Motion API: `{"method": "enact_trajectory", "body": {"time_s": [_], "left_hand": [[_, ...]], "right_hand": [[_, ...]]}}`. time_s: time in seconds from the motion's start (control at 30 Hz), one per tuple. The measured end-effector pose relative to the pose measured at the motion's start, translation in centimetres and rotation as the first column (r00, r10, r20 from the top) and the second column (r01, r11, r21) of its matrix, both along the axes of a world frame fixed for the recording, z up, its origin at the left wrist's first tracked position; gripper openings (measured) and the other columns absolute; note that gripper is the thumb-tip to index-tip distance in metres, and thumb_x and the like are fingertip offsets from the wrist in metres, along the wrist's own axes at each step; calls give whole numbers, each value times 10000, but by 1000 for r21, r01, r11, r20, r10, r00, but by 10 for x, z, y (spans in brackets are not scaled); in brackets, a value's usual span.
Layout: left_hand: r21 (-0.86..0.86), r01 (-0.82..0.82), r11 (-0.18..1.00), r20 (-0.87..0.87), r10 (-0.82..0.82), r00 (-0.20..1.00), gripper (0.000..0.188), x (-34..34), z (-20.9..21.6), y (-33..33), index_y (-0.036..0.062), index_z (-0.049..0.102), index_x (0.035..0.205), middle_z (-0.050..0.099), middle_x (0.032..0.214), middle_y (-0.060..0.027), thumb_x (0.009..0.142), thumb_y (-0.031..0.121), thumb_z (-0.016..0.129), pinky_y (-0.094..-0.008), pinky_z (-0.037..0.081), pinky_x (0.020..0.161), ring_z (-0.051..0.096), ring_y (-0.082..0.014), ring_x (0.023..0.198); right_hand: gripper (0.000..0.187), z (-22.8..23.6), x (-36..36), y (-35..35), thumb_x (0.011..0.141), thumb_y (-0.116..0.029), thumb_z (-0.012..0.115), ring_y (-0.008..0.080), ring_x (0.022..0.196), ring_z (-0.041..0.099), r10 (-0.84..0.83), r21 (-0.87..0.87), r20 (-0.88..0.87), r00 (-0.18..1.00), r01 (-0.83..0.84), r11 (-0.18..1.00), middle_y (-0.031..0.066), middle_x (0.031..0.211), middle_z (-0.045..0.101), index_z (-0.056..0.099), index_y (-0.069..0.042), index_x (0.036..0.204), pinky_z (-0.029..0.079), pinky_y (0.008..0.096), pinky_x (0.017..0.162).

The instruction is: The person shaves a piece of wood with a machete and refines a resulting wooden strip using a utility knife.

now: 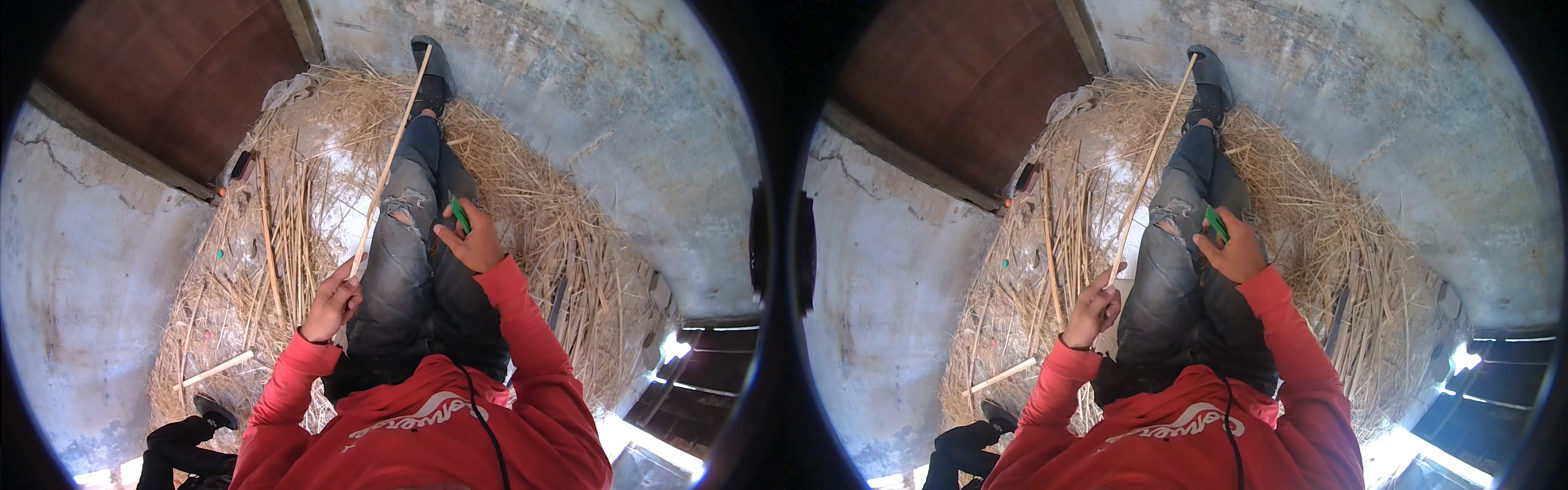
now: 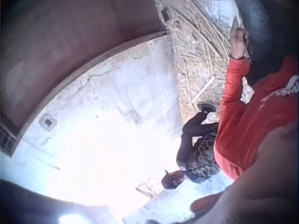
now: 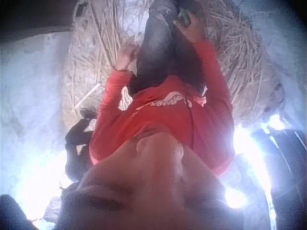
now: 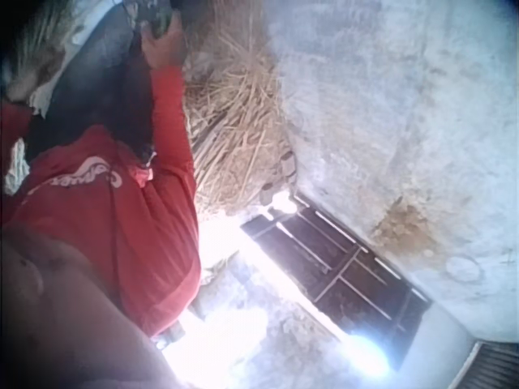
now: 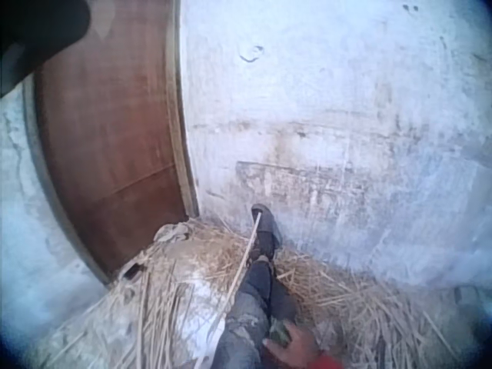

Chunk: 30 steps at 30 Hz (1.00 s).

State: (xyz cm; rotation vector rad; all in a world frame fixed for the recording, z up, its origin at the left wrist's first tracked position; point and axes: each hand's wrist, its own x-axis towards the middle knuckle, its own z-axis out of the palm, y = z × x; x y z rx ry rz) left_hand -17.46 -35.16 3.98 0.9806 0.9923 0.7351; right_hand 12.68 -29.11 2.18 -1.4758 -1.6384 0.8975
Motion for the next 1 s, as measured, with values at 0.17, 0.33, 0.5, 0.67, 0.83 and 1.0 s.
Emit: {"method": "enact_trajectory", "body": {"time_s": [0.17,0.33,0.5,0.67,0.83,1.0], "left_hand": [[-224,170,960,278,-104,955,470,0,19,9,65,374,1502,353,683,24,1055,200,434,-206,288,452,337,-68,472],[-218,277,936,315,-201,928,473,1,25,8,57,367,1503,353,685,22,1062,217,429,-209,305,468,342,-70,474],[-178,384,906,192,-351,917,510,-3,22,6,46,344,1512,457,762,-25,1064,276,426,-224,365,516,424,-98,550],[-53,508,860,248,-482,841,772,-39,15,29,66,289,1539,585,1253,-180,988,581,453,-300,509,771,621,-211,997],[254,-26,967,-64,43,997,877,-101,21,74,65,265,1539,451,1462,-180,935,668,467,-446,476,980,518,-302,1277],[479,-128,868,93,95,991,708,-4,13,70,16,283,1516,464,1441,-194,980,347,605,-420,494,982,535,-288,1271]], "right_hand": [[440,5,-5,22,808,-257,791,249,750,667,-73,488,109,991,11,873,90,1034,620,634,-116,1194,526,357,659],[435,35,2,40,811,-299,782,253,819,682,-21,475,288,957,-124,871,30,1350,519,639,-199,1209,553,373,695],[341,36,17,43,811,-259,773,248,849,684,172,341,336,926,-290,894,35,1176,623,676,-163,1124,547,369,727],[276,6,52,46,803,-193,779,272,814,659,125,313,196,973,-183,932,91,988,662,684,-57,1024,517,378,722],[314,-8,84,33,800,-201,802,269,760,623,-184,298,28,983,167,940,127,898,659,673,5,998,484,347,707],[338,-13,74,10,806,-228,810,246,781,637,-125,37,-42,991,126,991,135,857,675,679,-3,1021,487,345,711]]}}
